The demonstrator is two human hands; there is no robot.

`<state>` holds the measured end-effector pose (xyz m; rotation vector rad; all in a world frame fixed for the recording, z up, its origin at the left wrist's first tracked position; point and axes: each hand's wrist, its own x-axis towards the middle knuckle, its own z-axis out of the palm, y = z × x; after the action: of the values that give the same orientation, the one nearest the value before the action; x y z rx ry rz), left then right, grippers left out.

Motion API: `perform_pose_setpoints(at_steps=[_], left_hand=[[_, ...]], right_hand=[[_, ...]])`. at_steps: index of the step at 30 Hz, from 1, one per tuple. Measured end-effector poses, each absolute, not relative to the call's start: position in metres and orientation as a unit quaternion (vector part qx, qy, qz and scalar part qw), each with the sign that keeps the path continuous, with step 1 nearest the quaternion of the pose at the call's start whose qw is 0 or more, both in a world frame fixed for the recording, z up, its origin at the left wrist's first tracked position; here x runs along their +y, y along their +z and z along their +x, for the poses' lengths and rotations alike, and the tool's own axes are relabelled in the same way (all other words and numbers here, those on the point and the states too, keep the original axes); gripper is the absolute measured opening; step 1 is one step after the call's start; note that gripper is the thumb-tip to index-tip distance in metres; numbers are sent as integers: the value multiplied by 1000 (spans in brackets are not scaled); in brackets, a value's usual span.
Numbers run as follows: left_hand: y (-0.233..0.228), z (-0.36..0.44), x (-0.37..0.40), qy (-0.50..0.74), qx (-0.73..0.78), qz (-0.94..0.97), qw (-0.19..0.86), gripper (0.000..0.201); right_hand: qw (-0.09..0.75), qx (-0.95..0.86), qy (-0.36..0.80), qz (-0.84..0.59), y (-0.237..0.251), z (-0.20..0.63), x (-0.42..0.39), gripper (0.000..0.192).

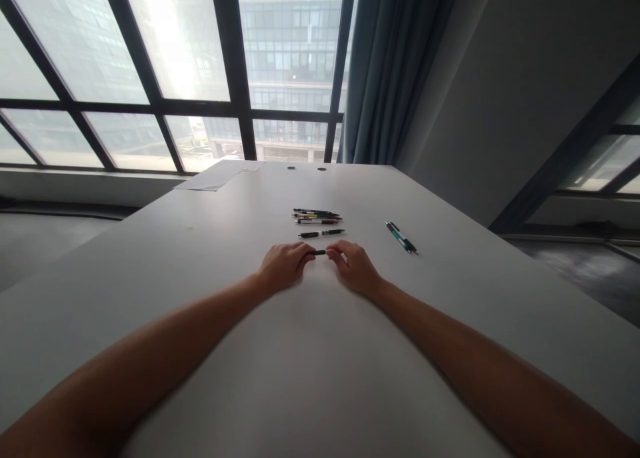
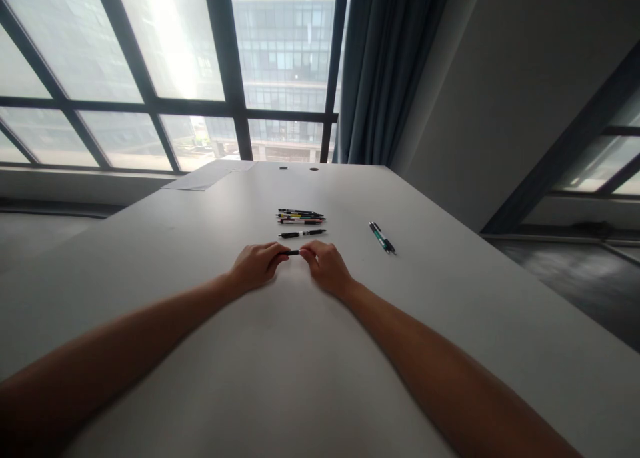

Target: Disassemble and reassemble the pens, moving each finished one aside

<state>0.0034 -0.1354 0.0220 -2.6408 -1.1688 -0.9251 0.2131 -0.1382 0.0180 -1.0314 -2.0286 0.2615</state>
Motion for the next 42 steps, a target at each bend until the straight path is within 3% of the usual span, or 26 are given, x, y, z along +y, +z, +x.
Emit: perform_pose_setpoints(at_steps=[10,13,19,28,42], left_hand=[[21,3,-135,-294,-393,-870,46,27],[22,3,-136,-295,-398,-868,46,27],[21,3,-135,-291,-401,-867,48,26],[20,3,-134,-293,-412,-862,43,28],[21,4,-135,-290,-445,-846,36,25]], right_hand=[[422,-803,101,-408,18,213,-139,13],[421,-805,123,-400,18,213,-138,23],[426,-805,103,-399,20,212,-139,8],[471,-794,77,-376,22,215,-140,11],[474,-791,66,-382,22,220,-136,11]])
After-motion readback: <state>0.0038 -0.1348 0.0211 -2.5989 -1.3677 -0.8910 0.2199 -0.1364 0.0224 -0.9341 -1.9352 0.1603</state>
